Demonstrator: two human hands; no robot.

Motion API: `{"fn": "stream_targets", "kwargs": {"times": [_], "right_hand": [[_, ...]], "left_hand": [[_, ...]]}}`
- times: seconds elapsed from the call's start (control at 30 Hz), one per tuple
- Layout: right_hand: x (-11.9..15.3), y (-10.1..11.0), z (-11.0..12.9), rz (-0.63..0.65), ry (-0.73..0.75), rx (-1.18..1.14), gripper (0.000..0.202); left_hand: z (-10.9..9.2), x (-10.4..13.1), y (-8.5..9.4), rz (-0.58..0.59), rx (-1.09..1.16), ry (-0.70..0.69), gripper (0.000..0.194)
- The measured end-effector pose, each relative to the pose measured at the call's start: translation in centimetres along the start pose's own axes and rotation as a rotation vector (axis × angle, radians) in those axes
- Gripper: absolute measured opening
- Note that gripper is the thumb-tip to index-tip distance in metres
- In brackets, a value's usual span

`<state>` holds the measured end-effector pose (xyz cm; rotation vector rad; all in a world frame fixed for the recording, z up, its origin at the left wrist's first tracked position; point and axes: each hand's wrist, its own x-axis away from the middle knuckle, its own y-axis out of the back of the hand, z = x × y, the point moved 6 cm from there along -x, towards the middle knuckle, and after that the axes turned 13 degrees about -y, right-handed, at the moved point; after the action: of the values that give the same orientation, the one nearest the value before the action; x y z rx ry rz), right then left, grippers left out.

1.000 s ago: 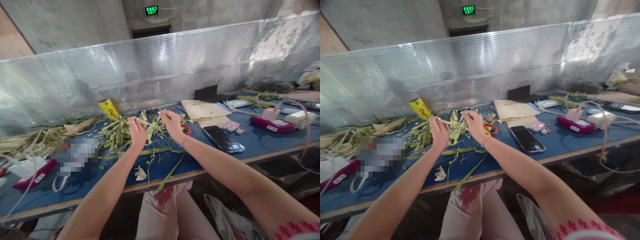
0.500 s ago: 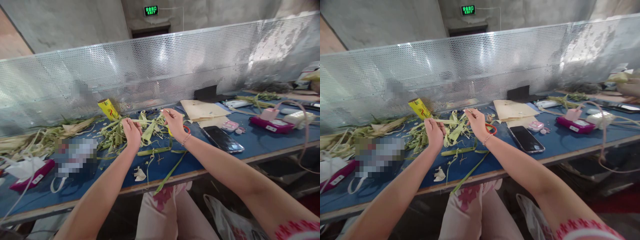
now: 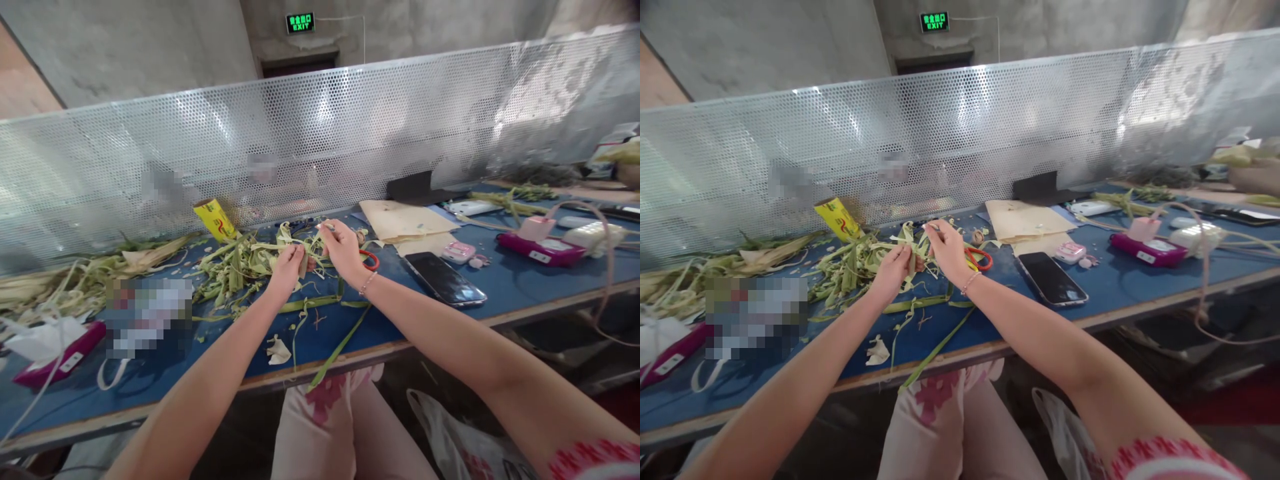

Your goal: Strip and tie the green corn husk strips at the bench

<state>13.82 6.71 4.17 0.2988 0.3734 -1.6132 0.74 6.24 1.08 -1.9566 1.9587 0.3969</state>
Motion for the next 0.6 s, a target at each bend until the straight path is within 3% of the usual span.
{"fn": "stream_targets", "kwargs": {"times": [0.17, 0.27, 0.6], "right_hand": [[0.1, -0.1, -0.1, 0.006, -0.005, 0.010, 0.018], [0.0, 0.0, -0.2, 0.001, -0.009, 0.017, 0.018], [-0.3, 0.4, -0.2, -0.027, 0.000, 0.013, 0.022]], "left_hand": [[-0.7, 0.4, -0.9, 0.044, 0.101, -0.025, 0.008], [-1.1, 0.5, -0.9, 0.024, 0.116, -0.027, 0.008], [-1.4, 0.0, 0.2, 0.037, -0.142, -0.162, 0.010]]}}
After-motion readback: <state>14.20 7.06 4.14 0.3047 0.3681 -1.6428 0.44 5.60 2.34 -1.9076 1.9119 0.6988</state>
